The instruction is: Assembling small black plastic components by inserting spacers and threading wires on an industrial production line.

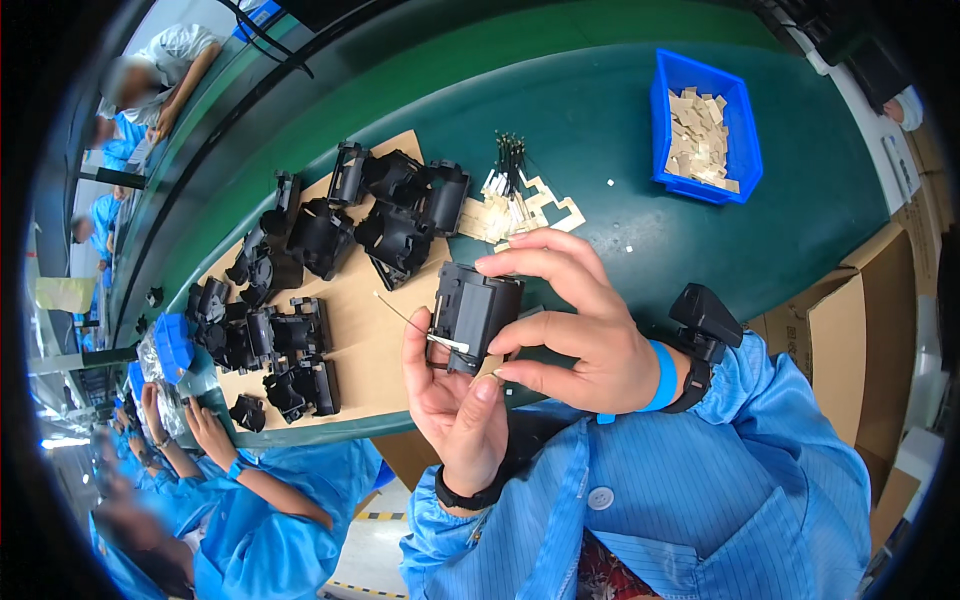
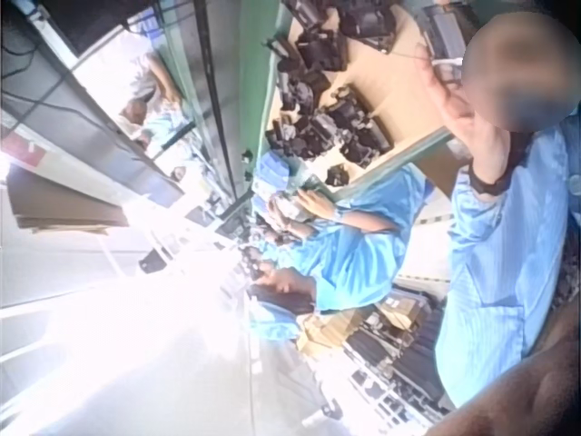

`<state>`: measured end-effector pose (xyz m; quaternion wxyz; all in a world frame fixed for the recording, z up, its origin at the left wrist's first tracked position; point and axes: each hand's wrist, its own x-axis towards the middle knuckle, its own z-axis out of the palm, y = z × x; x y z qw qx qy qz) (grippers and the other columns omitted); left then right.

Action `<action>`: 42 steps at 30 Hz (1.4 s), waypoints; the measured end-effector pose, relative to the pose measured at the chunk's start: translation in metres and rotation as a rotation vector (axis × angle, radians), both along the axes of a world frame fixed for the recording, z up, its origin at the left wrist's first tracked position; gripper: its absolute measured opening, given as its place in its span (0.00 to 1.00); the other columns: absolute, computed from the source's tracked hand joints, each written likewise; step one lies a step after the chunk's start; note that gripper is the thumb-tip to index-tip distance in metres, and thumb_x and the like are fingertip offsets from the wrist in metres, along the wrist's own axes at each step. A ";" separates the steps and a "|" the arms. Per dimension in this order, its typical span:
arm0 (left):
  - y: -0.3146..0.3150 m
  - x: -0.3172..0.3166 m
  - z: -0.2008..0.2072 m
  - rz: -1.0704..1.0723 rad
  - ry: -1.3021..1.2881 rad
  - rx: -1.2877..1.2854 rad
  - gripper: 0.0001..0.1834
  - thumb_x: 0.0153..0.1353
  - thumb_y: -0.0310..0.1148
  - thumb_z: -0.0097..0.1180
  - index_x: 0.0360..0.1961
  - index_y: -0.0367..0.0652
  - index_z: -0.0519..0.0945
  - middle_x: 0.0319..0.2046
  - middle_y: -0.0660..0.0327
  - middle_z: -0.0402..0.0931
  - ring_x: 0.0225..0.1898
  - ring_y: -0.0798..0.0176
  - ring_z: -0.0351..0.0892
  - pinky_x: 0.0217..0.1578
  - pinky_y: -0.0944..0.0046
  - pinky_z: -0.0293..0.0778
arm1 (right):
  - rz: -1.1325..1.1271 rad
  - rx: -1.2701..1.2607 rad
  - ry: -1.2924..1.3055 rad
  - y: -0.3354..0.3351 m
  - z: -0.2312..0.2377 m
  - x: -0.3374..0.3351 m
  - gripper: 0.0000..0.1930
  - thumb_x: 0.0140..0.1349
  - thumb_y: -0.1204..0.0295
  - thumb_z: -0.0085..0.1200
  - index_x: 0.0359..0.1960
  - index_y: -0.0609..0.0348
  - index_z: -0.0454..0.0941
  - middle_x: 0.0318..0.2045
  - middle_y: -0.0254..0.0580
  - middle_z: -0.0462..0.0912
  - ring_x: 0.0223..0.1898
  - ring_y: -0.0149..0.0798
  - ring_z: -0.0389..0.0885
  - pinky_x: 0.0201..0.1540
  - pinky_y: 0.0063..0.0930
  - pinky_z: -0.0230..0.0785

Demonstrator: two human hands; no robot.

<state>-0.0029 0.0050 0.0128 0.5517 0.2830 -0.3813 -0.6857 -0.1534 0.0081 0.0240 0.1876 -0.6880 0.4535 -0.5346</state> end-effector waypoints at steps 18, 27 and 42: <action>0.003 -0.003 -0.004 0.038 -0.001 -0.043 0.37 0.53 0.21 0.54 0.62 0.38 0.50 0.54 0.49 0.60 0.53 0.56 0.67 0.50 0.60 0.68 | -0.046 0.037 0.016 0.003 0.003 0.002 0.10 0.38 0.72 0.64 0.22 0.54 0.74 0.51 0.47 0.69 0.55 0.54 0.62 0.56 0.44 0.55; 0.000 -0.008 -0.001 0.005 0.026 -0.037 0.38 0.52 0.22 0.54 0.62 0.38 0.49 0.54 0.48 0.62 0.53 0.54 0.67 0.53 0.55 0.67 | -0.048 -0.019 0.007 0.000 0.011 -0.020 0.09 0.42 0.75 0.62 0.23 0.56 0.73 0.49 0.49 0.70 0.55 0.53 0.63 0.55 0.44 0.55; -0.004 -0.012 0.028 -0.085 0.067 0.129 0.41 0.44 0.23 0.49 0.62 0.38 0.49 0.56 0.49 0.59 0.57 0.53 0.64 0.54 0.51 0.65 | -0.723 -0.093 0.277 0.007 0.018 -0.122 0.08 0.45 0.76 0.59 0.30 0.61 0.78 0.31 0.45 0.78 0.35 0.46 0.75 0.38 0.33 0.67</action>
